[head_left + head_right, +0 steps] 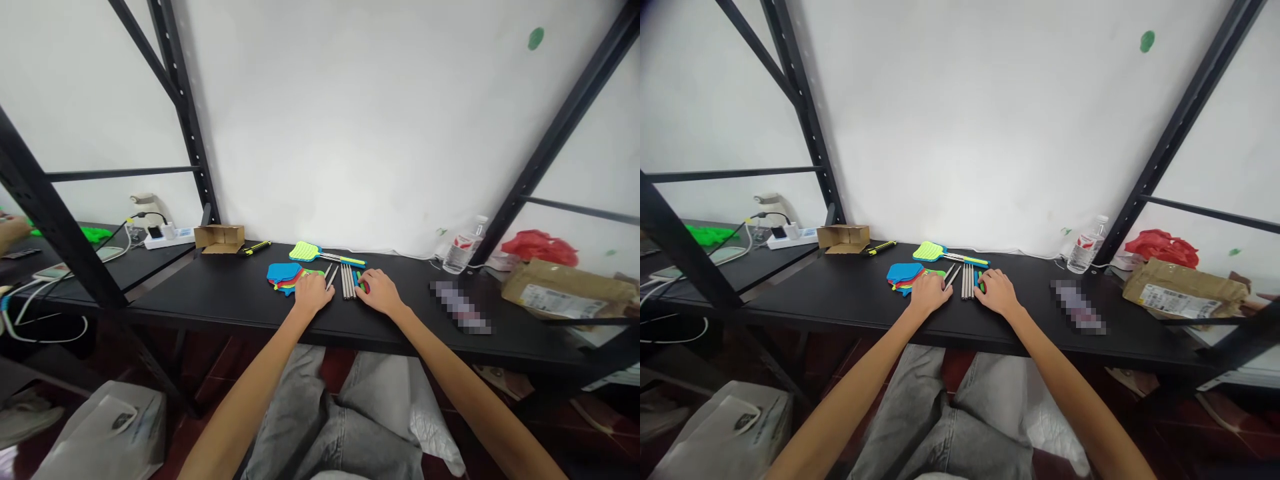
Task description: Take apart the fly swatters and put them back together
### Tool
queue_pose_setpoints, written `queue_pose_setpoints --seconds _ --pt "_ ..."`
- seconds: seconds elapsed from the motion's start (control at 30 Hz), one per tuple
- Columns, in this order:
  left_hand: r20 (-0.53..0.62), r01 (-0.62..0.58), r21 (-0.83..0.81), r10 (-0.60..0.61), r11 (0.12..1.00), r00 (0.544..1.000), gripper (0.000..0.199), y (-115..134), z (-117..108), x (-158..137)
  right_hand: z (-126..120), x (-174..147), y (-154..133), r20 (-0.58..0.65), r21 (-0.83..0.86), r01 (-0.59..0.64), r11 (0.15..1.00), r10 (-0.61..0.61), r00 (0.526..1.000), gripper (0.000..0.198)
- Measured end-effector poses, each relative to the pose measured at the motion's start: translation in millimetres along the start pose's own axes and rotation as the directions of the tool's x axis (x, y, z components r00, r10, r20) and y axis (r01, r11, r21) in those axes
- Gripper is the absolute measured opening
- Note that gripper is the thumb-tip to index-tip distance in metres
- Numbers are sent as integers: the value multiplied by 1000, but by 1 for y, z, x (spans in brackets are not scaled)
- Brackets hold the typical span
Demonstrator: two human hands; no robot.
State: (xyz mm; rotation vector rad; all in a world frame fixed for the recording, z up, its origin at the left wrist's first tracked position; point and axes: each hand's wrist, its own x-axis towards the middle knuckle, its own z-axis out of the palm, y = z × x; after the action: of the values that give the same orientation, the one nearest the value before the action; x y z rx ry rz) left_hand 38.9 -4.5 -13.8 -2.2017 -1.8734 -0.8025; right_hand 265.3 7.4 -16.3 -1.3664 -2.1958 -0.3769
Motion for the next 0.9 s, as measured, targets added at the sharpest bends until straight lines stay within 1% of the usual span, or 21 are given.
queue_pose_setpoints --seconds 0.13,0.27,0.37,0.43,0.5,0.57,0.63,0.7,0.77,0.83,0.9 --pt "44 36 5 -36 999 998 27 3 0 1 -1 0 -3 -2 -21 8 1000 -8 1000 23" --pt "38 9 -9 -9 1000 999 30 4 -1 2 1 1 -4 -2 -16 9 1000 -9 1000 20" --pt "-9 12 -63 -12 998 1000 34 2 -2 2 1 1 -2 -27 28 -69 997 70 997 17" --pt "-47 22 -149 -30 989 998 37 -1 -3 3 0 2 0 -63 79 -157 985 162 985 16" --pt "-92 22 -273 -49 962 995 36 -5 -5 4 -2 2 3 -86 146 -220 964 234 968 18" --pt "-143 7 -409 -71 913 987 35 -10 -7 6 -5 3 4 -91 214 -231 949 255 963 19" --pt "-178 -9 -532 -101 847 979 35 -15 -8 9 -6 2 6 -94 263 -207 942 239 967 21" --pt "-184 -11 -640 -140 768 973 36 -19 -9 11 -5 2 7 -105 288 -178 941 215 971 21" --pt "-154 12 -747 -191 664 969 36 -22 -8 12 -4 2 7 -112 303 -160 939 202 973 21" --pt "-93 57 -839 -246 541 965 35 -24 -6 14 -3 2 9 -112 319 -163 934 207 972 20" --pt "-27 103 -893 -280 439 960 34 -25 -5 15 -1 2 10 -107 332 -170 928 216 970 20"
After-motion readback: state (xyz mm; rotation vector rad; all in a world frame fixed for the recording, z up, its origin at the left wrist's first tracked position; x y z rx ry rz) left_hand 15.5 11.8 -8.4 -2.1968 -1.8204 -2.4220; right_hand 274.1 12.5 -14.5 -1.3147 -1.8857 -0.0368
